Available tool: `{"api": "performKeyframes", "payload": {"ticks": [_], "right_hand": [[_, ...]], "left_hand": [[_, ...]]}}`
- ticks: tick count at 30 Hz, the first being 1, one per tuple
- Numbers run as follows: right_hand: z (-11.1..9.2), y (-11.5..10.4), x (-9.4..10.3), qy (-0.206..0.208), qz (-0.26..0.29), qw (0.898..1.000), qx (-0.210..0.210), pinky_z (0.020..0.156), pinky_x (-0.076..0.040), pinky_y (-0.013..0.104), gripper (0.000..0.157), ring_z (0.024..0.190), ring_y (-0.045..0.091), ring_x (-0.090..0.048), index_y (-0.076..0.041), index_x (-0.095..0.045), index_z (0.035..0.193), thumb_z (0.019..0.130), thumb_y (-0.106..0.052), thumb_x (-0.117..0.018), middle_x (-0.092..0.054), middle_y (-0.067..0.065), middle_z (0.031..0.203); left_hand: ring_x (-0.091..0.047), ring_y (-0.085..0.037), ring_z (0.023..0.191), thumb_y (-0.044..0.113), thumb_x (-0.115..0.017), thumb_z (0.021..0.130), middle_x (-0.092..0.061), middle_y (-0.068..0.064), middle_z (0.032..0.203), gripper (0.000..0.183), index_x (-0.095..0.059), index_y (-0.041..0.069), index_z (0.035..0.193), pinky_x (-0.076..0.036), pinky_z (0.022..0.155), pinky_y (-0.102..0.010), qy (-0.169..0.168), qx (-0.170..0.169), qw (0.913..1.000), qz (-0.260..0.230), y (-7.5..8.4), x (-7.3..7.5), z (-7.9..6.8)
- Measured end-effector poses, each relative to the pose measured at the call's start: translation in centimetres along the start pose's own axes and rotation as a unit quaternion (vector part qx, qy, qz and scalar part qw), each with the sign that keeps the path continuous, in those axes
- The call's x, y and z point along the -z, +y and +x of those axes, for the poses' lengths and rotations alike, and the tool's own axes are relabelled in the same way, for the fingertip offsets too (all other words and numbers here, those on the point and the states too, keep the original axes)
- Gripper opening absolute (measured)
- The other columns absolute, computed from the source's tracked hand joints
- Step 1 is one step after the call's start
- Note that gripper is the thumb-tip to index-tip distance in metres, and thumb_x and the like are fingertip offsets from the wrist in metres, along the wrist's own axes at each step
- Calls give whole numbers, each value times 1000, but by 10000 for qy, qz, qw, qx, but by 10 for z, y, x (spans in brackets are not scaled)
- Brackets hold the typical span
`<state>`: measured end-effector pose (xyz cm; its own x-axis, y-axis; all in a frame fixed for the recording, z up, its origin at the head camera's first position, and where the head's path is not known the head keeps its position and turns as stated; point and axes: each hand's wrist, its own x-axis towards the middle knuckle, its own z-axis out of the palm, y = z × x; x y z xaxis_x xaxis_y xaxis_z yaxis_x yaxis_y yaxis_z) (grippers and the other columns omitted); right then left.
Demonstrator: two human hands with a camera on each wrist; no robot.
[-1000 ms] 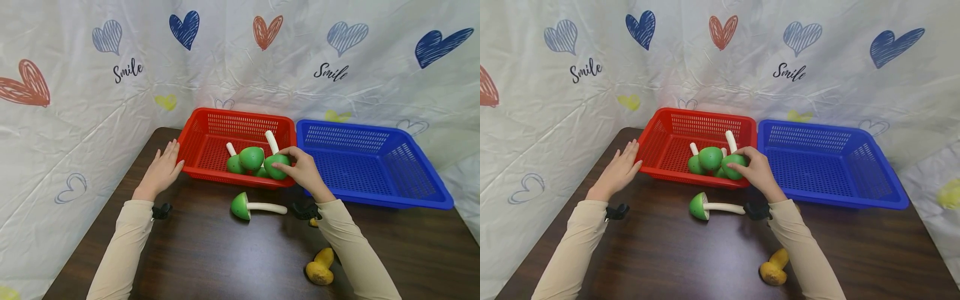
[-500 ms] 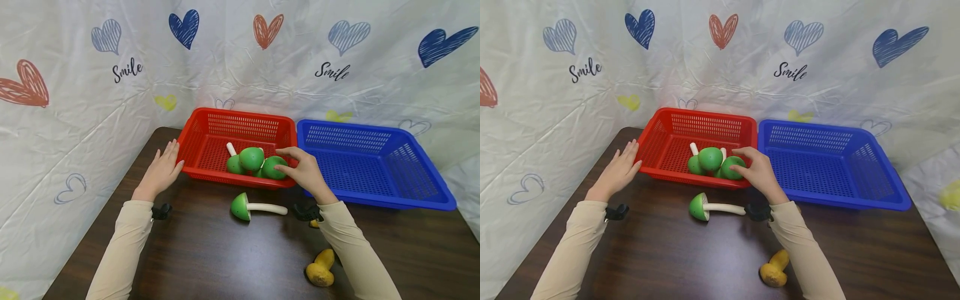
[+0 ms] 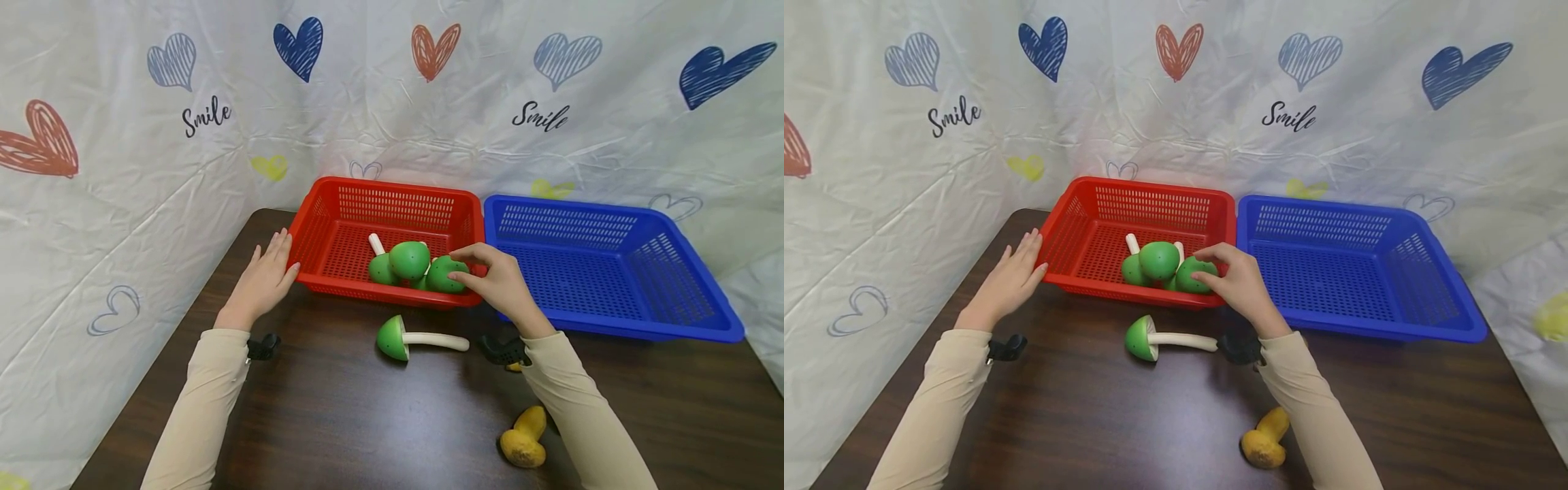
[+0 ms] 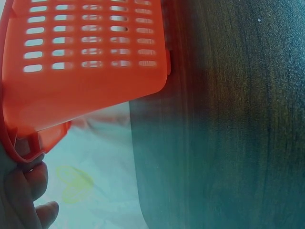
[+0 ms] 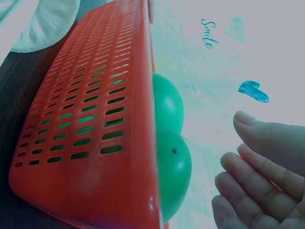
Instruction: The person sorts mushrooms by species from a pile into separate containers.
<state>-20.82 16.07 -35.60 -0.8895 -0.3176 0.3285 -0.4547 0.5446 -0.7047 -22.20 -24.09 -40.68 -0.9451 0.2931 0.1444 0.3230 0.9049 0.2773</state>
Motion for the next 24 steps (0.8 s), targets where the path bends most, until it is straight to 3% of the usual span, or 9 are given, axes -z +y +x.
{"api": "performKeyframes", "payload": {"ticks": [16,24], "right_hand": [[-9,-12,3,25,-102,9990,428,73,-49,46,24,91,27,-62,-3,-70,101,77,-4,-76,-69,7,100],[-14,-16,4,19,-108,9992,379,74,-50,44,22,92,21,-63,-5,-71,99,77,-4,-76,-69,5,98]], "left_hand": [[-11,-33,142,29,-39,100,-15,-22,154,63,-17,-8,147,-9,110,-58,4,16,10000,-3,-1,0,0],[-11,-33,142,31,-37,101,-13,-21,154,64,-16,-7,147,-8,111,-57,-16,33,10000,-24,0,0,0]]}}
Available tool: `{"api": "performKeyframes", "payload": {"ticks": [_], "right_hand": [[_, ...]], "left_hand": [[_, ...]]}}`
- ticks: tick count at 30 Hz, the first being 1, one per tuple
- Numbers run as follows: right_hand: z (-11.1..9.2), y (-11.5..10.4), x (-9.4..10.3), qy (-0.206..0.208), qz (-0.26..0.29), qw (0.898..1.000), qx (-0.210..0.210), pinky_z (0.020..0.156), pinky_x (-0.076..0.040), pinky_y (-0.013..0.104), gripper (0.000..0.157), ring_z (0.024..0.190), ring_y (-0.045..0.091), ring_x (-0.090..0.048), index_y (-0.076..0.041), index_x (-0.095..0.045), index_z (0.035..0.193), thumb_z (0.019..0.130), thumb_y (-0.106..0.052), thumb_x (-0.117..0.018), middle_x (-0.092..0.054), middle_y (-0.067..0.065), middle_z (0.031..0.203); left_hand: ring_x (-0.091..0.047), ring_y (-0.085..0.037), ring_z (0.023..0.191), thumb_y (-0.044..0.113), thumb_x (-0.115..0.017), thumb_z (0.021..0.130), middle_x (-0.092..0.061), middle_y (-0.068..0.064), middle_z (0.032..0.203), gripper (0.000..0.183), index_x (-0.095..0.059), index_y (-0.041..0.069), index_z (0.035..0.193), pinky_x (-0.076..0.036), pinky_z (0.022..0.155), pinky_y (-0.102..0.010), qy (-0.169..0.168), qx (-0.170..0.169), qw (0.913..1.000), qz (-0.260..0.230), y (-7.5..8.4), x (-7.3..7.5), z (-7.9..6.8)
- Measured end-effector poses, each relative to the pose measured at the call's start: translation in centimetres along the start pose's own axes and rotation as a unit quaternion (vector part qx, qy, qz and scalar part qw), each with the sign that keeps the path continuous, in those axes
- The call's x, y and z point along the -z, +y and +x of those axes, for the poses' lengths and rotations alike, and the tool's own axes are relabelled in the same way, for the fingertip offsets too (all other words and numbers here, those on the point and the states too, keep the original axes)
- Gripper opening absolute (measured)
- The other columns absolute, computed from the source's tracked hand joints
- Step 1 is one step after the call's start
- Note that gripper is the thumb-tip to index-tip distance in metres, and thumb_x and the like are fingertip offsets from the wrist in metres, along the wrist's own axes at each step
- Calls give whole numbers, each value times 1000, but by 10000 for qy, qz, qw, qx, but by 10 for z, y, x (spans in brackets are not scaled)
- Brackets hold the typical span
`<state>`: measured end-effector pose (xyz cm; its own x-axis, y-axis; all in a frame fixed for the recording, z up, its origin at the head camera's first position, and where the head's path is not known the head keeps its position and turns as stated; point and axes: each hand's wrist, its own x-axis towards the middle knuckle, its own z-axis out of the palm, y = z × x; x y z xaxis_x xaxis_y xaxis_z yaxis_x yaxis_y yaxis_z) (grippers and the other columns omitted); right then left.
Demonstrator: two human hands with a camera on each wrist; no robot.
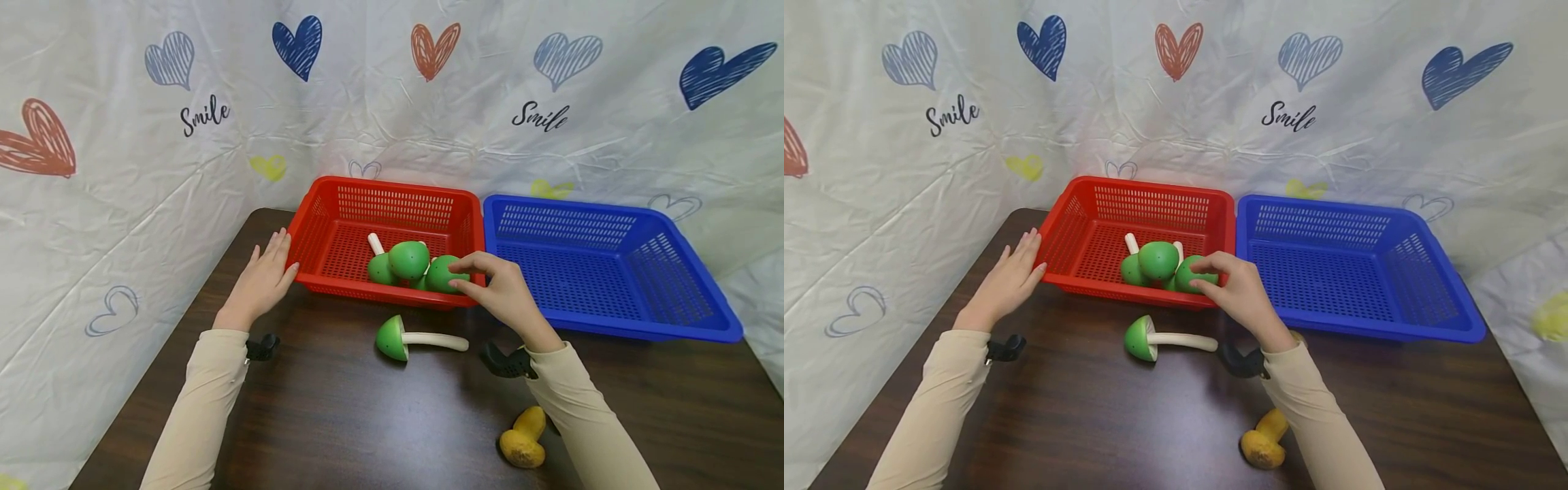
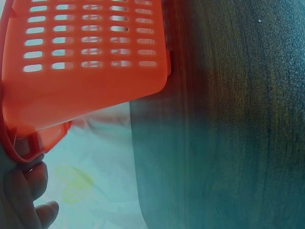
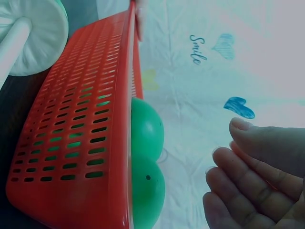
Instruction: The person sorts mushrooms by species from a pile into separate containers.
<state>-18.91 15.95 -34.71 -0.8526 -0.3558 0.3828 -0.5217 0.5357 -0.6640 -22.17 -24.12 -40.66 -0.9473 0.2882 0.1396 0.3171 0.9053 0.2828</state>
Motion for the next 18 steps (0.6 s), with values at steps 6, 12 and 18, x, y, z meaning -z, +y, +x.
{"api": "performKeyframes", "payload": {"ticks": [6,12,18], "right_hand": [[-6,-2,0,-105,24,9999,53,70,-48,32,19,87,26,-63,-4,-71,98,79,-5,-75,-69,3,94],[-14,-6,2,-199,-43,9996,220,76,-50,37,17,90,17,-63,-7,-72,97,81,-6,-74,-68,-1,94],[-21,-9,3,-290,-136,9985,448,76,-50,43,17,88,14,-63,-9,-72,96,80,-6,-75,-67,-4,94]], "left_hand": [[-11,-33,142,30,-38,101,-13,-21,154,64,-15,-7,148,-8,111,-57,-7,-2,10000,-16,0,0,0],[-11,-34,142,30,-37,101,-13,-22,154,63,-15,-7,147,-10,110,-59,38,-56,10000,-32,0,0,0],[-12,-34,142,30,-37,101,-15,-23,153,63,-16,-7,147,-12,109,-59,77,-82,9999,-18,-1,-1,0]]}}
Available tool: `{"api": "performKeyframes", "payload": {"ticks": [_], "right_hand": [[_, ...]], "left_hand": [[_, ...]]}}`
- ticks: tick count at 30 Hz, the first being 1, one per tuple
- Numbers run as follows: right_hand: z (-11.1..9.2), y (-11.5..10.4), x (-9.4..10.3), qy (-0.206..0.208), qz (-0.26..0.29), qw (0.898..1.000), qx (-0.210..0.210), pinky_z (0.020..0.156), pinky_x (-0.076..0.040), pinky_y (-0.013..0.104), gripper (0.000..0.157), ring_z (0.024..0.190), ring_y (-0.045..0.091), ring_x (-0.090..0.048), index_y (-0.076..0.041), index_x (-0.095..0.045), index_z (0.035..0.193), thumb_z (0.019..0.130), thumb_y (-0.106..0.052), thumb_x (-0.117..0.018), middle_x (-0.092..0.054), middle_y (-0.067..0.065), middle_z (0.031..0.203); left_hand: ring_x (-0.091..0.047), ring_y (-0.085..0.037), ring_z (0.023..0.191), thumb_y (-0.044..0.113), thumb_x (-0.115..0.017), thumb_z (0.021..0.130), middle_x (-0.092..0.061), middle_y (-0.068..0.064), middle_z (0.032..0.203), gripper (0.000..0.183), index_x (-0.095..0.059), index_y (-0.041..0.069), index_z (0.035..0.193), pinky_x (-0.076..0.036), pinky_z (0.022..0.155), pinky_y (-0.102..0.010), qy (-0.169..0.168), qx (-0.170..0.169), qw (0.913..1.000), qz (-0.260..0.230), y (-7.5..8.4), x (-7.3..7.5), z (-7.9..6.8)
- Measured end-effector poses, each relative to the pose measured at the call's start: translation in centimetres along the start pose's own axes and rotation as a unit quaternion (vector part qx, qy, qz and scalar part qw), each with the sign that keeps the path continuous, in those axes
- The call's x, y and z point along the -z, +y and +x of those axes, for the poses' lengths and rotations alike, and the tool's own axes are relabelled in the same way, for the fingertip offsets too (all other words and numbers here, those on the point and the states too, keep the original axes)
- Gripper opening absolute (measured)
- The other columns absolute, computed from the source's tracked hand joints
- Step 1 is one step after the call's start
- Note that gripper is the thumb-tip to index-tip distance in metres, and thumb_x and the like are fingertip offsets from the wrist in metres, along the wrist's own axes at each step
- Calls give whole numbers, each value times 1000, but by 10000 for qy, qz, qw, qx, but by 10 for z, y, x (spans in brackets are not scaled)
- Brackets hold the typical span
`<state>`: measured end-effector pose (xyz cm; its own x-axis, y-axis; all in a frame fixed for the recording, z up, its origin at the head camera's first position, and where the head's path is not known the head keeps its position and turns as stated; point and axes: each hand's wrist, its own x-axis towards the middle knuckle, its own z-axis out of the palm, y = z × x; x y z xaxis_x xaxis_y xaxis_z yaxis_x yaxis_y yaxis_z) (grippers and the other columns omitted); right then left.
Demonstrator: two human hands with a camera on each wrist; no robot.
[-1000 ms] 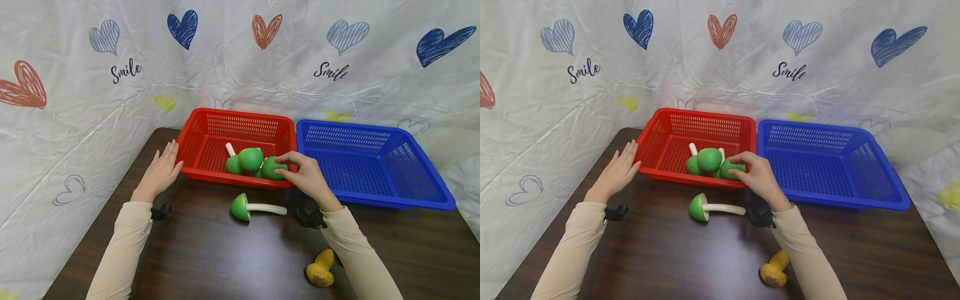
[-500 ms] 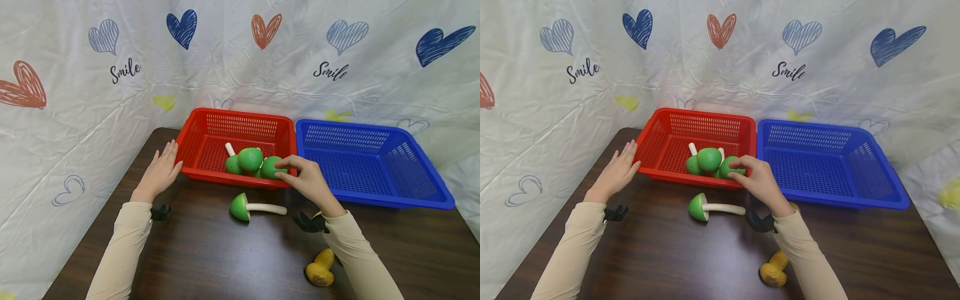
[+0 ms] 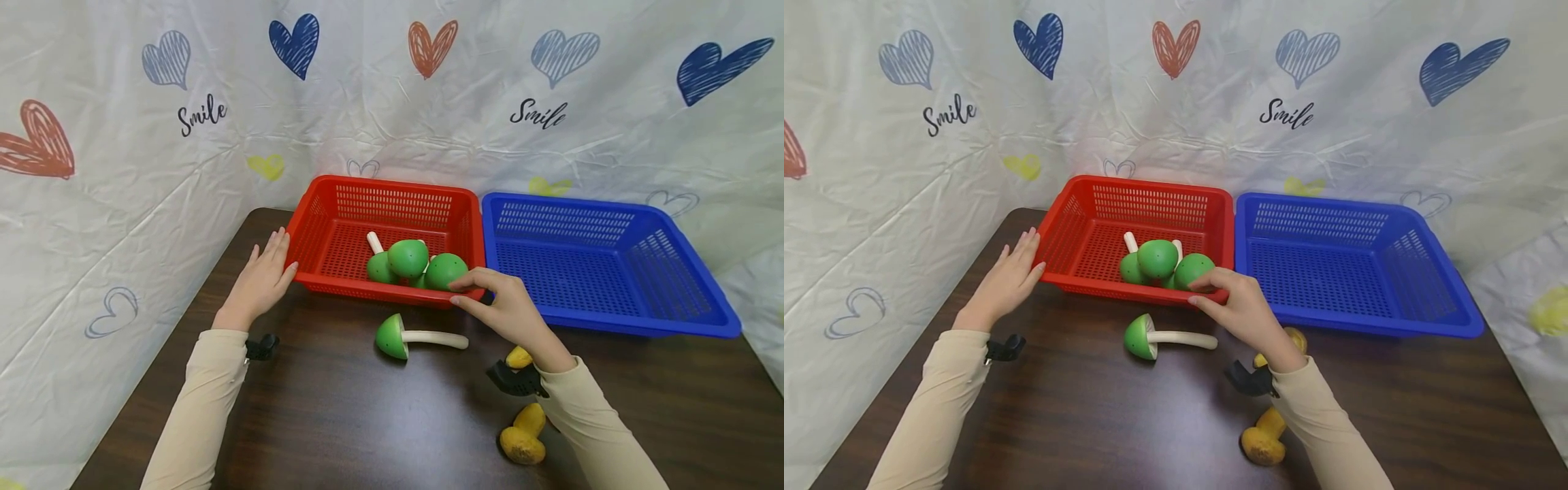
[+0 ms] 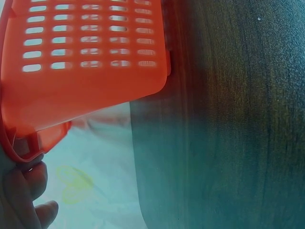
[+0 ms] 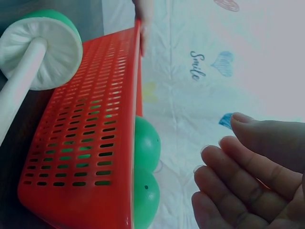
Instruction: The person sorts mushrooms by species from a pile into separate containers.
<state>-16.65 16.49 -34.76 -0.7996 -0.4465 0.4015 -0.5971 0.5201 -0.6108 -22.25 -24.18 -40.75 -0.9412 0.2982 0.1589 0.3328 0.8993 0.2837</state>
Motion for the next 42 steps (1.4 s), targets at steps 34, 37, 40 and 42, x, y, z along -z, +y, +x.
{"api": "performKeyframes", "payload": {"ticks": [34,37,40,42], "right_hand": [[-40,16,-7,-27,-397,9990,200,74,-52,31,22,85,11,-63,-14,-71,94,76,-3,-77,-68,-7,91],[-43,21,-10,-161,-411,9989,144,71,-53,37,22,85,12,-64,-11,-71,94,75,-2,-77,-68,-5,91],[-45,26,-14,-234,-469,9985,172,70,-54,38,21,83,13,-64,-9,-71,93,74,-1,-77,-68,-3,90],[-45,29,-17,-251,-531,9980,227,69,-54,37,21,82,15,-65,-8,-71,92,74,0,-77,-68,-2,90]], "left_hand": [[-11,-33,142,28,-40,100,-13,-21,154,64,-16,-7,147,-11,110,-58,-34,45,10000,-11,3,2,-1],[-11,-34,142,28,-40,100,-13,-21,154,63,-16,-8,147,-10,110,-58,-33,52,10000,-21,3,2,-1],[-11,-34,142,28,-40,100,-14,-22,154,63,-17,-8,147,-9,110,-58,-24,50,10000,-21,3,2,-1],[-11,-34,142,29,-39,100,-15,-22,154,63,-17,-8,147,-10,110,-58,-19,46,10000,-13,3,2,-1]]}}
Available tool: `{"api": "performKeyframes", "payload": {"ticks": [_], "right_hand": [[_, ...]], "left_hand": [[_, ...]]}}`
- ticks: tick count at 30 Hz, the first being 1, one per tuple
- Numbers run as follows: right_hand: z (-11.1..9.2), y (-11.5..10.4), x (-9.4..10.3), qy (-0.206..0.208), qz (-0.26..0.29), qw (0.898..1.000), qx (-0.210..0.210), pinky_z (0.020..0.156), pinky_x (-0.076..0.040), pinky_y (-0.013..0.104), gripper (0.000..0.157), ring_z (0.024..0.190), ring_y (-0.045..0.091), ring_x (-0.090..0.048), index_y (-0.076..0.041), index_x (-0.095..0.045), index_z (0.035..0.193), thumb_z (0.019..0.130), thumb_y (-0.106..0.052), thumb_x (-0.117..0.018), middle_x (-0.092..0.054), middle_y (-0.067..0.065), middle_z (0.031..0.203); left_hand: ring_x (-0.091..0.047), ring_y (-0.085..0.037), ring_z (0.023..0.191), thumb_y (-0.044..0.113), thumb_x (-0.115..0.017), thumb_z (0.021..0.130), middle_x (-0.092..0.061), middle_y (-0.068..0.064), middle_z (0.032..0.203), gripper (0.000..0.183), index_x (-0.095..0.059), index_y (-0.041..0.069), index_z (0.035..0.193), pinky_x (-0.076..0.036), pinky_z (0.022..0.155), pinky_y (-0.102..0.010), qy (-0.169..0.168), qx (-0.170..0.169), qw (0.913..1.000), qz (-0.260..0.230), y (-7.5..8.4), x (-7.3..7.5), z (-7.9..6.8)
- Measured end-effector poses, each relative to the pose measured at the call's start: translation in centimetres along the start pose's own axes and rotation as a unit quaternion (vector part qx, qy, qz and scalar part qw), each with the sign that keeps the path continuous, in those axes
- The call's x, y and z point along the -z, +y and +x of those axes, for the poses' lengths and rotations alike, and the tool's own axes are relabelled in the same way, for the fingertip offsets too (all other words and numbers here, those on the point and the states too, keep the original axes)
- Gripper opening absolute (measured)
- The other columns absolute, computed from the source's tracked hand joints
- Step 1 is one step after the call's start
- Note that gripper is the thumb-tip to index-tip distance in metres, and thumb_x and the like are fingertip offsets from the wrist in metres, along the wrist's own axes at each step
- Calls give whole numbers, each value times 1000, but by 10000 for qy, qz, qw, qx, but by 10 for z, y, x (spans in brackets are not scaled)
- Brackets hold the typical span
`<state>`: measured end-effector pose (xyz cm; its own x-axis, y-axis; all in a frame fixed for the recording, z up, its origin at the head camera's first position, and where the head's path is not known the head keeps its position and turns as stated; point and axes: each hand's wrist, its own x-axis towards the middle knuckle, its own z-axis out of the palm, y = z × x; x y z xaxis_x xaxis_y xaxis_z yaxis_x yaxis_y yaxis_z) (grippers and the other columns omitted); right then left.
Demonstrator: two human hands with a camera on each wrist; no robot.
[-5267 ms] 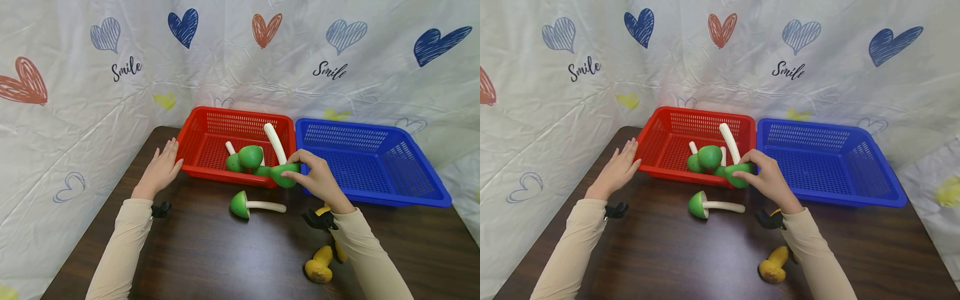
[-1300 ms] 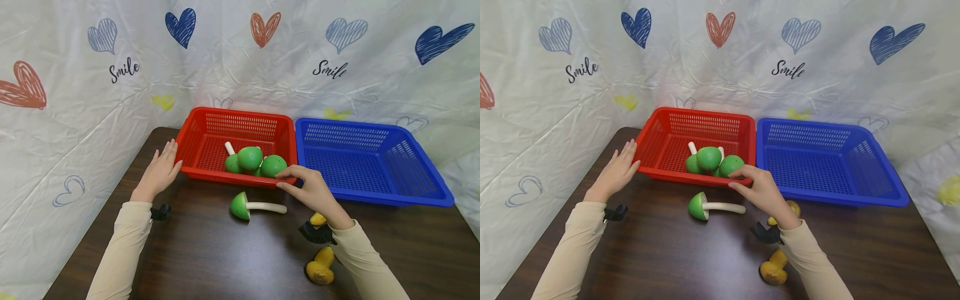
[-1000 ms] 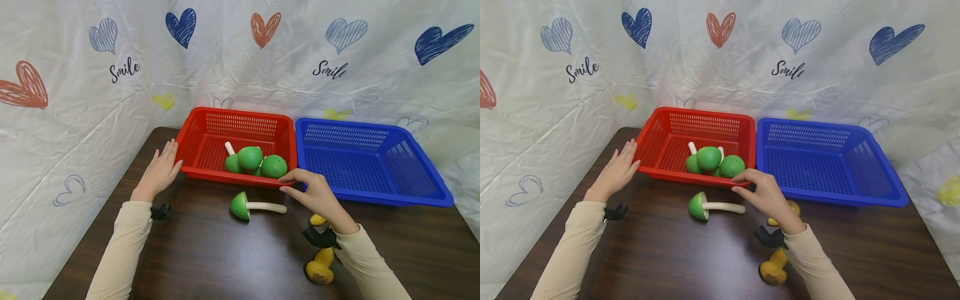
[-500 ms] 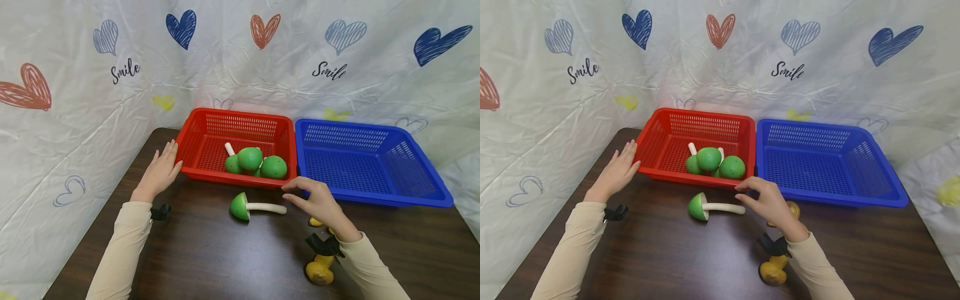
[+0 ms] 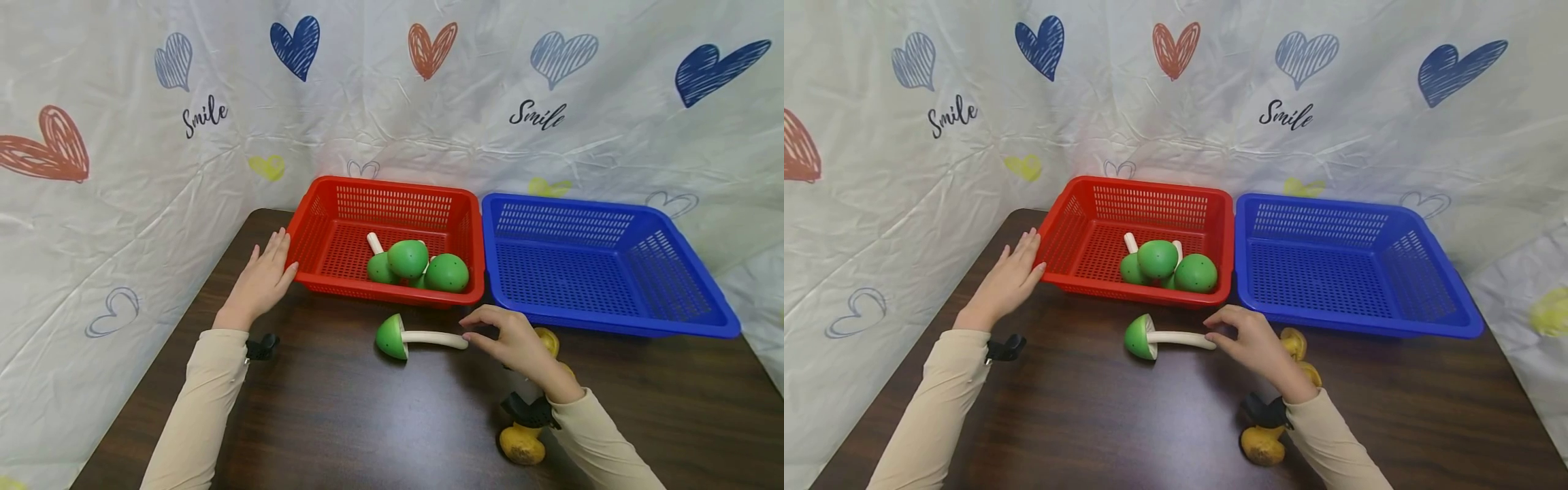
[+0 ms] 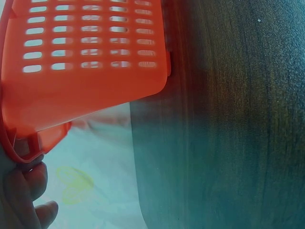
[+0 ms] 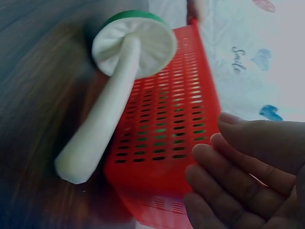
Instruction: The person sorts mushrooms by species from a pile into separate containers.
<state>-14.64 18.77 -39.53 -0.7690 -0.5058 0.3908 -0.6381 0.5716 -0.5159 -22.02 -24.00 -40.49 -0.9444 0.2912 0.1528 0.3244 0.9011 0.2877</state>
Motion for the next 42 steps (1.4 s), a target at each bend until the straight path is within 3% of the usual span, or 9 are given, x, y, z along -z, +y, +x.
{"api": "performKeyframes", "payload": {"ticks": [7,22,42], "right_hand": [[2,6,-7,-169,-92,9998,-48,69,-54,35,18,81,16,-65,-6,-71,91,75,0,-76,-68,0,89],[1,23,-22,-1153,-273,9921,-415,74,-54,36,20,85,20,-66,-1,-70,96,77,-4,-76,-69,5,91],[7,28,-33,-1262,-501,9900,-384,68,-51,33,18,77,17,-63,-3,-70,90,75,-6,-78,-66,0,82]], "left_hand": [[-11,-33,142,30,-36,101,-13,-21,154,63,-16,-7,147,-10,110,-58,5,-2,10000,16,-1,0,-1],[-11,-32,142,29,-39,100,-15,-22,154,63,-17,-7,147,-11,110,-58,18,-12,10000,44,-1,0,0],[-11,-33,142,28,-40,100,-14,-21,154,63,-17,-7,147,-11,110,-58,3,21,10000,54,-1,-1,0]]}}
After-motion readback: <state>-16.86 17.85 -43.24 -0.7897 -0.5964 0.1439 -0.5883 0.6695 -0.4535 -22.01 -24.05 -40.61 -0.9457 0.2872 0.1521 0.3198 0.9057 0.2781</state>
